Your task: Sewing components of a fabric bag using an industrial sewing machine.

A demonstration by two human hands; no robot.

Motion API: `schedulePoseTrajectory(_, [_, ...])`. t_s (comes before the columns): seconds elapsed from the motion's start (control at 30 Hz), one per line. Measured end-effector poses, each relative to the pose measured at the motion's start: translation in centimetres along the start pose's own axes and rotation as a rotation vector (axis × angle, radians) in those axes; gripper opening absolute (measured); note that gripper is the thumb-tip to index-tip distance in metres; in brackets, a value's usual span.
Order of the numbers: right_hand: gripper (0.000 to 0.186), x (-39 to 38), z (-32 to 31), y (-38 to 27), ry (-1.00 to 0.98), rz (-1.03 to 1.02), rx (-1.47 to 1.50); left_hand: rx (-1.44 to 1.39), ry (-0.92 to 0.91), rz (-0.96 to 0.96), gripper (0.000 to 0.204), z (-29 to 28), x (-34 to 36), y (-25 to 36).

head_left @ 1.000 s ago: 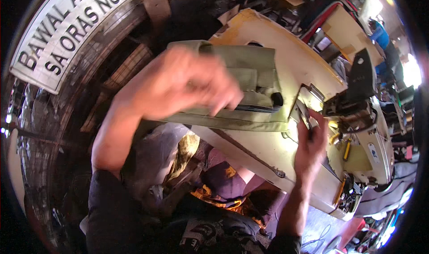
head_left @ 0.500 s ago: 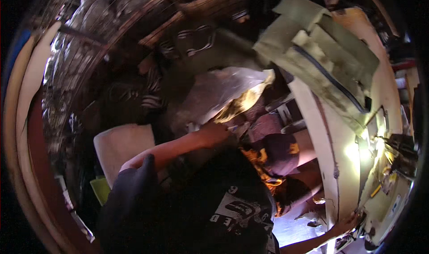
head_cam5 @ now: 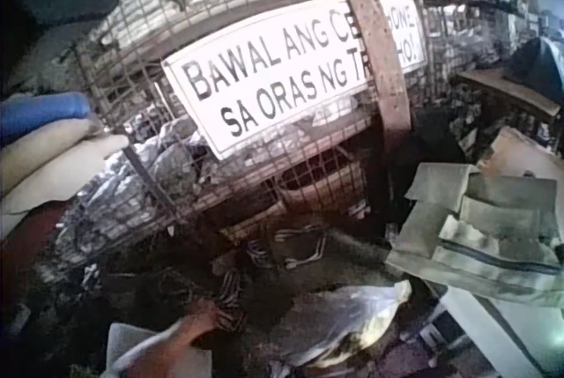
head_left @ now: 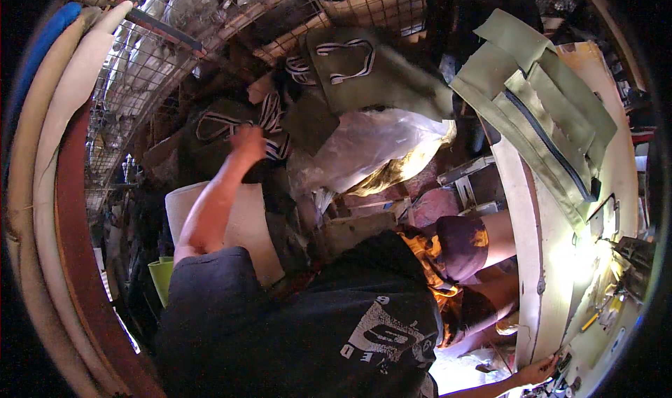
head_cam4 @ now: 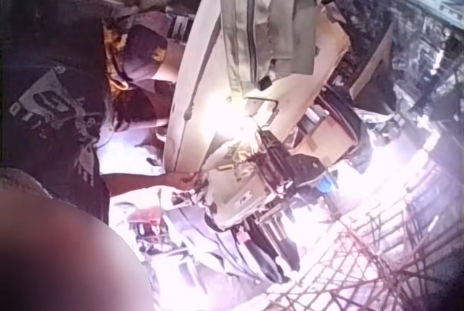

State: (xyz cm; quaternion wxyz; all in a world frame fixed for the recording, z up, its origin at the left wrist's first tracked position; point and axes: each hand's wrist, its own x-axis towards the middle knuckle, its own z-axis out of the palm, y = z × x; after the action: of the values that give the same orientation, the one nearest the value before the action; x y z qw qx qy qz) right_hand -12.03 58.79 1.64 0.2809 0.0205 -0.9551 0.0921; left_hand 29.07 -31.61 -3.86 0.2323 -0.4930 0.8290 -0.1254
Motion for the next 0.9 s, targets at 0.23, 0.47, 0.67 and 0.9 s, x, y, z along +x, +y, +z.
schedulePoseTrajectory(0.23, [0.033, -0.4, -0.2, -1.2, 0.041, -0.028, 0.02, -0.132, -0.273, -0.136, 0.069, 6.9, 5.0, -8.5])
schedulePoseTrajectory(0.47, [0.035, -0.7, -1.2, -3.4, 0.02, 0.019, 0.017, 0.095, -0.139, 0.012, 0.061, 9.6, 6.0, -10.7])
schedulePoseTrajectory(0.67, [0.035, -0.7, -0.8, -2.0, 0.019, 0.052, 0.016, -0.023, -0.26, -0.001, 0.041, 9.0, 8.9, -17.6])
schedulePoseTrajectory(0.9, [0.035, -0.4, 0.8, 0.5, 0.101, -0.066, -0.045, -0.521, 0.493, -0.152, 0.033, -10.5, 3.8, -13.7])
